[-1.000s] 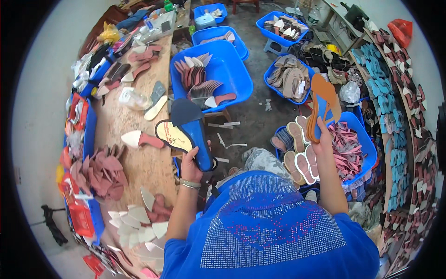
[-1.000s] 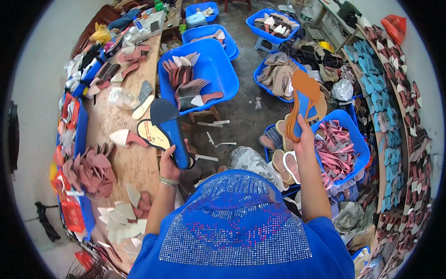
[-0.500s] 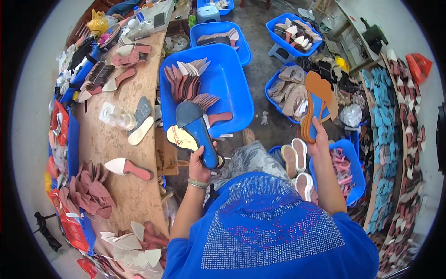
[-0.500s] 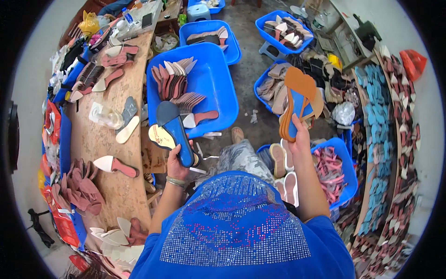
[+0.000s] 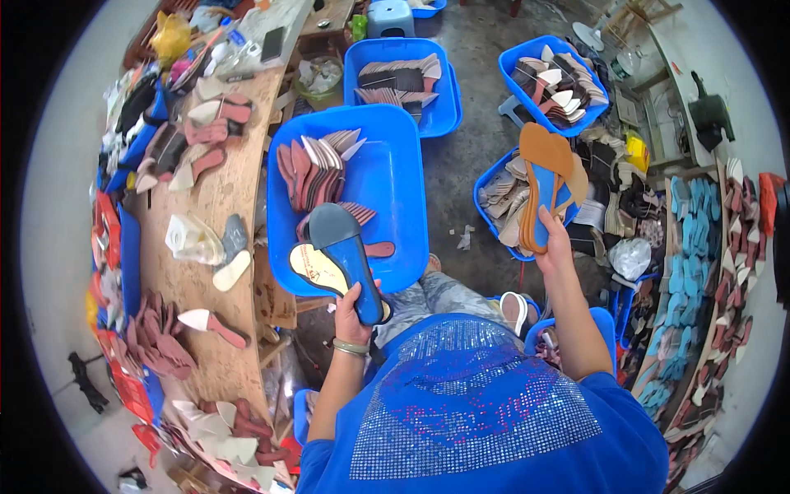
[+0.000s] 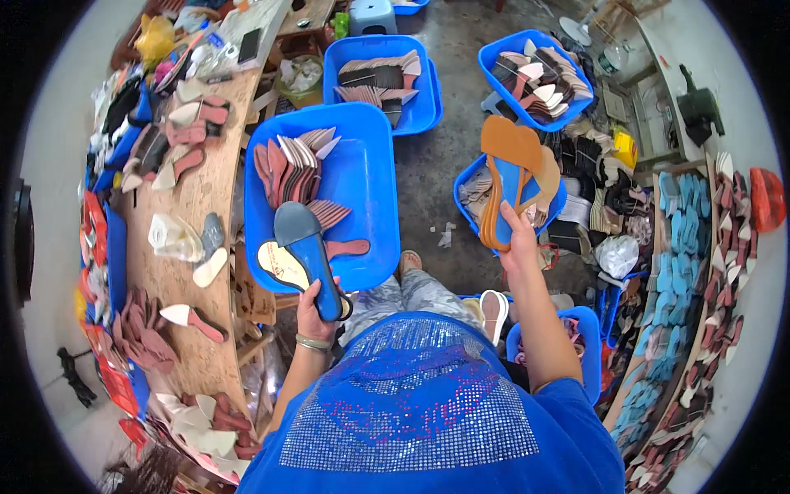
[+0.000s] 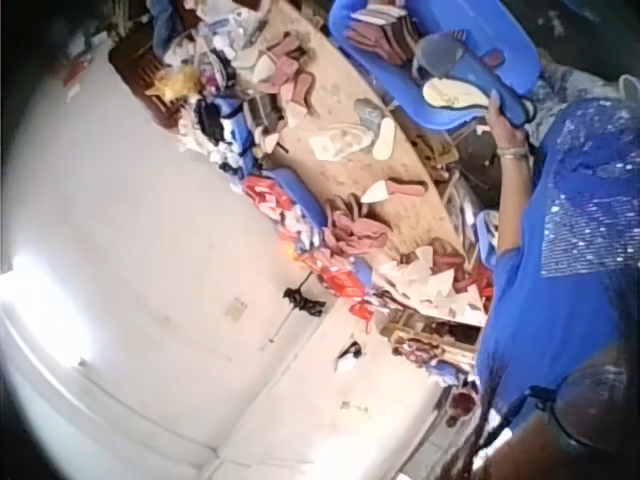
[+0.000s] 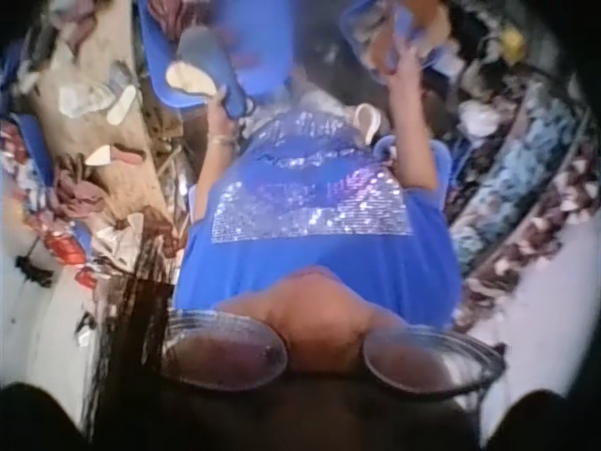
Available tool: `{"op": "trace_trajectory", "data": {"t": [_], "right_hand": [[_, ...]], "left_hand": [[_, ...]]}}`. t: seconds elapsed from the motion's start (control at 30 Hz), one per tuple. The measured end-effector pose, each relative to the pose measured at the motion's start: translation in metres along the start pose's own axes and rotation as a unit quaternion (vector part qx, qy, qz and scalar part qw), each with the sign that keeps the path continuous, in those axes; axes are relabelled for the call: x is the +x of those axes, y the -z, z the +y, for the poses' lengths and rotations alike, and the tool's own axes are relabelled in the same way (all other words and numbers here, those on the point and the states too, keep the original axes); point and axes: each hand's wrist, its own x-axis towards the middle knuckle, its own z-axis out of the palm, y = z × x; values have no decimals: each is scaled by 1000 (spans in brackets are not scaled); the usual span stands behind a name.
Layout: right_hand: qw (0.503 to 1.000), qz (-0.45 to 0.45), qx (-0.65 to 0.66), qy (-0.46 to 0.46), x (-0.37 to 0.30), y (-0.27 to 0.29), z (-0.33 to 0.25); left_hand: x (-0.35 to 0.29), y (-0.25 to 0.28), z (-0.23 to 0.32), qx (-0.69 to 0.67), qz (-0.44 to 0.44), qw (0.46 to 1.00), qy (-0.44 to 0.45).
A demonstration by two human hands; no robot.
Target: The person assembles flip-flops by hand in a workshop. They pick up soles and straps, align them, and use a manual press machine to attach the components. The person handles multiple pairs, moving between a workbench and a table with bins of materials.
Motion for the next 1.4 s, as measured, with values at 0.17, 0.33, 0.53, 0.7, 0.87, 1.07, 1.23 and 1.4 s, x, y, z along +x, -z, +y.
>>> {"op": "trace_trajectory", "data": {"t": [0.17, 0.33, 0.53, 0.7, 0.87, 1.07, 1.23, 1.4], "right_hand": [[998, 10, -51, 25, 22, 34, -16], [999, 37, -12, -24, 78, 45, -52], [997, -43, -68, -19, 162, 21, -134], [998, -29, -50, 2, 230, 21, -190], [1000, 0, -13, 14, 297, 15, -202], [998, 39, 15, 48, 380, -41, -233], [999, 18, 33, 38, 451, -95, -256], [999, -32, -6, 16, 519, -179, -264]], "left_hand": [[59, -42, -13, 67, -16, 997, 30], [114, -131, -14, 9, -32, 999, -23], [193, -207, -39, 33, -51, 998, -35], [238, -284, -62, 39, -71, 997, -23], [302, -345, -41, 44, -79, 996, -16], [422, -382, 4, 45, -80, 996, 18], [488, -429, 48, 88, -87, 992, -10], [531, -430, 83, 84, -37, 995, -34]]}}
